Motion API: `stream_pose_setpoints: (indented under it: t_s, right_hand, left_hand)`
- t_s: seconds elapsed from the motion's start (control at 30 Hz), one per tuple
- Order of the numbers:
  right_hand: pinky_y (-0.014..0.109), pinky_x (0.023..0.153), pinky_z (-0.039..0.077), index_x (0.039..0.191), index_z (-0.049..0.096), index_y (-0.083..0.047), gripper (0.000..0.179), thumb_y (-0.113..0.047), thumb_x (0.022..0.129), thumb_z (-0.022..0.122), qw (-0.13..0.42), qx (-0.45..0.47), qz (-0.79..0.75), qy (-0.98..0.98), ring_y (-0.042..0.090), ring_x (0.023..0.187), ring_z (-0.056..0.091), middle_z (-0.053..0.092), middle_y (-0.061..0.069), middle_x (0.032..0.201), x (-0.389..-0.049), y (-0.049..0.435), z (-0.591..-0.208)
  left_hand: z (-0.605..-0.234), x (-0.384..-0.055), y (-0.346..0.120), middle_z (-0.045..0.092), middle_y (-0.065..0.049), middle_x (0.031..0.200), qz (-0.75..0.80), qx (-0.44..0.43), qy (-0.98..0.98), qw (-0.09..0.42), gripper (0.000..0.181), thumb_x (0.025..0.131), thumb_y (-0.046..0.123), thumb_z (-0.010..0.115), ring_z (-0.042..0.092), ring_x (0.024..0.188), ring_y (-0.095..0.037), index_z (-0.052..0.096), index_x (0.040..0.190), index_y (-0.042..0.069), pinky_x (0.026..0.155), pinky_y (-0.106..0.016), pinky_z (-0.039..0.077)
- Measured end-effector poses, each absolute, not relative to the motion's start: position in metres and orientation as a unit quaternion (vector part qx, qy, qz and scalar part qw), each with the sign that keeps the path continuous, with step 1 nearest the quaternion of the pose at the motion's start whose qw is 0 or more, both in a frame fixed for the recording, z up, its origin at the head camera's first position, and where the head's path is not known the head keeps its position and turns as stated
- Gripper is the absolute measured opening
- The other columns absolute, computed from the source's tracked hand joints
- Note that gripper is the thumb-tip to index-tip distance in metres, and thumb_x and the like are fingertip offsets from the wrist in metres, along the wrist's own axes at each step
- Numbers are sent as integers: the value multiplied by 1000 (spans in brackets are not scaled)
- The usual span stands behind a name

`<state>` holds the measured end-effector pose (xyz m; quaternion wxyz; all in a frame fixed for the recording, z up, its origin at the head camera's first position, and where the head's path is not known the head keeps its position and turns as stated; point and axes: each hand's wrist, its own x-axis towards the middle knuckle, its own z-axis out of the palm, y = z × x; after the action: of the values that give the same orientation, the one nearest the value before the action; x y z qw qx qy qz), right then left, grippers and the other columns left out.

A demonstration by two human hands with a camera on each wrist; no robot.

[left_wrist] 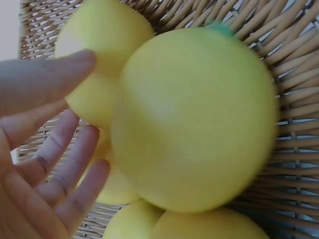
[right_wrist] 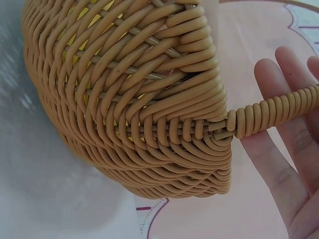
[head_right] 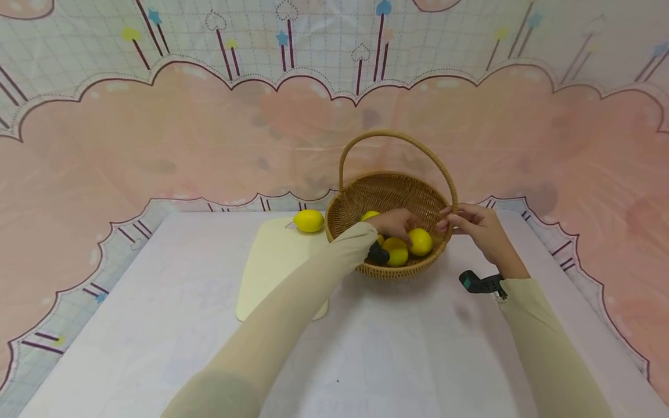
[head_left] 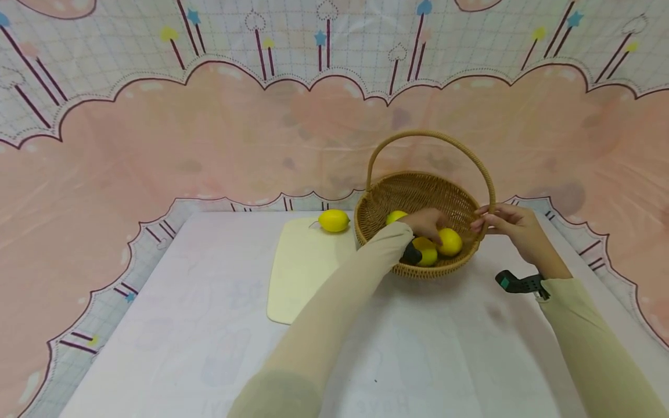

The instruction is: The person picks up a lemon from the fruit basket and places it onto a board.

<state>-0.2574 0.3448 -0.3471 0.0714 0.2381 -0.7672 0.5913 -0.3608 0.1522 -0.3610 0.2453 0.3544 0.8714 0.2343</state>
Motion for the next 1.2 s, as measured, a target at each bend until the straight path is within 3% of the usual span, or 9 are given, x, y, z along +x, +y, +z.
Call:
stream_pose_setpoints:
  t_s: [0.1,0.33,0.5,0.73,0.97,1.2]
  right_hand:
    - [17,73,56,106,62,5,20,-2,96,47,72,238,590,-768,4,81,68,73,-7,85,-257,345,-347]
    - [18,72,56,105,65,-2,19,-3,96,47,67,233,594,-767,4,81,68,73,-7,84,-256,343,-348]
    - [18,72,56,106,59,11,21,-3,96,47,67,232,588,-772,4,81,68,73,-7,84,-255,343,-348]
    - [17,73,56,107,57,14,22,-3,97,47,68,236,580,-777,4,82,68,73,-8,85,-255,342,-347]
    - [16,75,55,106,57,14,21,-1,97,46,68,243,579,-775,3,84,68,73,-7,85,-256,344,-346]
    - [17,75,55,107,57,14,21,-1,96,46,66,244,586,-770,3,84,68,74,-7,86,-256,345,-346]
  left_hand:
    - [-360,-360,149,53,-7,135,234,354,870,250,55,84,8,68,52,121,-17,50,137,11,89,-21,49]
    - [-362,-357,143,49,-3,138,228,354,870,256,50,84,7,68,49,123,-15,52,131,13,96,-22,45]
    - [-364,-357,140,50,-5,136,228,352,866,273,45,84,5,68,48,122,-17,51,125,15,92,-24,46]
    - [-366,-357,140,43,-1,145,172,337,866,328,66,86,16,68,40,133,-16,37,145,19,106,-28,39]
    - [-361,-353,141,43,-2,145,153,362,860,326,70,86,21,69,41,132,-15,34,146,15,107,-25,38]
    - [-361,-355,144,41,-3,145,147,376,854,329,76,82,20,73,40,133,-16,33,147,21,106,-26,39]
